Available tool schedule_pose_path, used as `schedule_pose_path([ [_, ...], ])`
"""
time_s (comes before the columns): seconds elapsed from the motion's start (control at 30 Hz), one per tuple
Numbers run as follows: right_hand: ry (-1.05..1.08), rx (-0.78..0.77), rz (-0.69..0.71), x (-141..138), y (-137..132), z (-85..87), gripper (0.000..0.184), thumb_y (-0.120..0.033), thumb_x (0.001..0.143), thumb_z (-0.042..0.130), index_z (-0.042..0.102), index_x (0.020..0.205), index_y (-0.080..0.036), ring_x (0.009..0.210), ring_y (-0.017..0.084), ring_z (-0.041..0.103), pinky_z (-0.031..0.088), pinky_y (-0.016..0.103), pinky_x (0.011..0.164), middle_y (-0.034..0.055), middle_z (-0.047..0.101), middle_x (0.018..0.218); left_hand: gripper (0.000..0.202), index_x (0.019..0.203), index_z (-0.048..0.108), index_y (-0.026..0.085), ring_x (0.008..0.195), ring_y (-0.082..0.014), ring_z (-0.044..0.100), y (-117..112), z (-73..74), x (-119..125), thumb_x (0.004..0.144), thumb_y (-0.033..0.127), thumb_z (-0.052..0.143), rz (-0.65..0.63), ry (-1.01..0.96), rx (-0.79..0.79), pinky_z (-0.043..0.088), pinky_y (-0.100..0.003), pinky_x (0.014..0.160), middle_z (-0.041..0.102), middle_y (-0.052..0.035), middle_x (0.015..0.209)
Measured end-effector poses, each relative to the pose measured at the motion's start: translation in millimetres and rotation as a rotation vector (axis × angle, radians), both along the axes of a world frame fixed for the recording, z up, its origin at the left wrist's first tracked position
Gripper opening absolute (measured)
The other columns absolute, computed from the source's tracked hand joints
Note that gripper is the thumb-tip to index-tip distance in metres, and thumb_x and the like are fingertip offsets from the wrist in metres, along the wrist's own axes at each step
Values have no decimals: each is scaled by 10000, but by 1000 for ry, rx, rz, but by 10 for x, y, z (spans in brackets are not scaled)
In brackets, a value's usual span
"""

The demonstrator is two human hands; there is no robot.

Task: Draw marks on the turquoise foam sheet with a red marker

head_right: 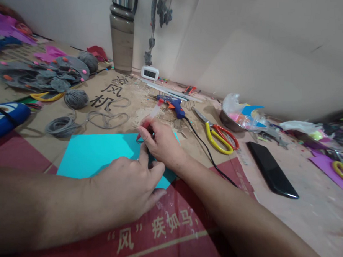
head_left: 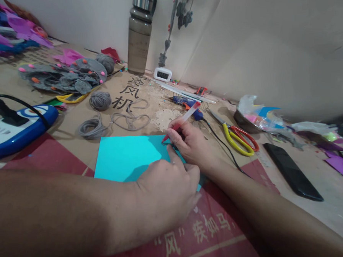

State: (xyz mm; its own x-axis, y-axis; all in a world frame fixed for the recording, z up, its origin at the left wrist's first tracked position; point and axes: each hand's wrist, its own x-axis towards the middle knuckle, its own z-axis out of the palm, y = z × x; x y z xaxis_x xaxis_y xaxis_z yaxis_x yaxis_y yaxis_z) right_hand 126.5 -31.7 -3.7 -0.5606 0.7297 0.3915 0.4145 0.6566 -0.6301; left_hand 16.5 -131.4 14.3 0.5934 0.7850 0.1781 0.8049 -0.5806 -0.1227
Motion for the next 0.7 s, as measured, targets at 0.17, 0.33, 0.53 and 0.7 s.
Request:
schedule_pose_path([
  [0.17, -4, -17, -26, -10, -4, 0, 179, -354, 932, 464, 498, 829, -212, 638, 127, 556, 414, 272, 636, 0, 646, 747, 407, 1096, 601, 90, 761, -353, 665, 4, 0, -2, 872, 422, 531, -2, 10, -20, 513, -341, 425, 624, -190, 901],
  [0.33, -12, -11, -45, -23, -5, 14, 191, -351, 932, 452, 492, 805, -215, 643, 131, 550, 414, 282, 639, 6, 632, 754, 384, 1100, 609, 98, 722, -306, 662, 1, 20, -2, 883, 402, 519, -22, 4, -61, 529, -349, 468, 631, -191, 922],
  [0.53, -10, 18, -73, -23, 6, -2, 167, -326, 927, 451, 487, 811, -212, 669, 137, 551, 406, 284, 640, 9, 624, 753, 399, 1111, 613, 91, 759, -318, 658, -7, 24, 2, 884, 405, 515, -19, 17, -28, 527, -344, 464, 631, -196, 936],
  [0.7, 2, -3, -90, -22, 4, -16, 173, -336, 928, 456, 485, 813, -210, 671, 137, 554, 401, 282, 635, 8, 629, 751, 403, 1092, 625, 90, 814, -339, 655, 0, 8, 2, 878, 416, 527, -26, 14, -14, 528, -338, 459, 629, -198, 932],
])
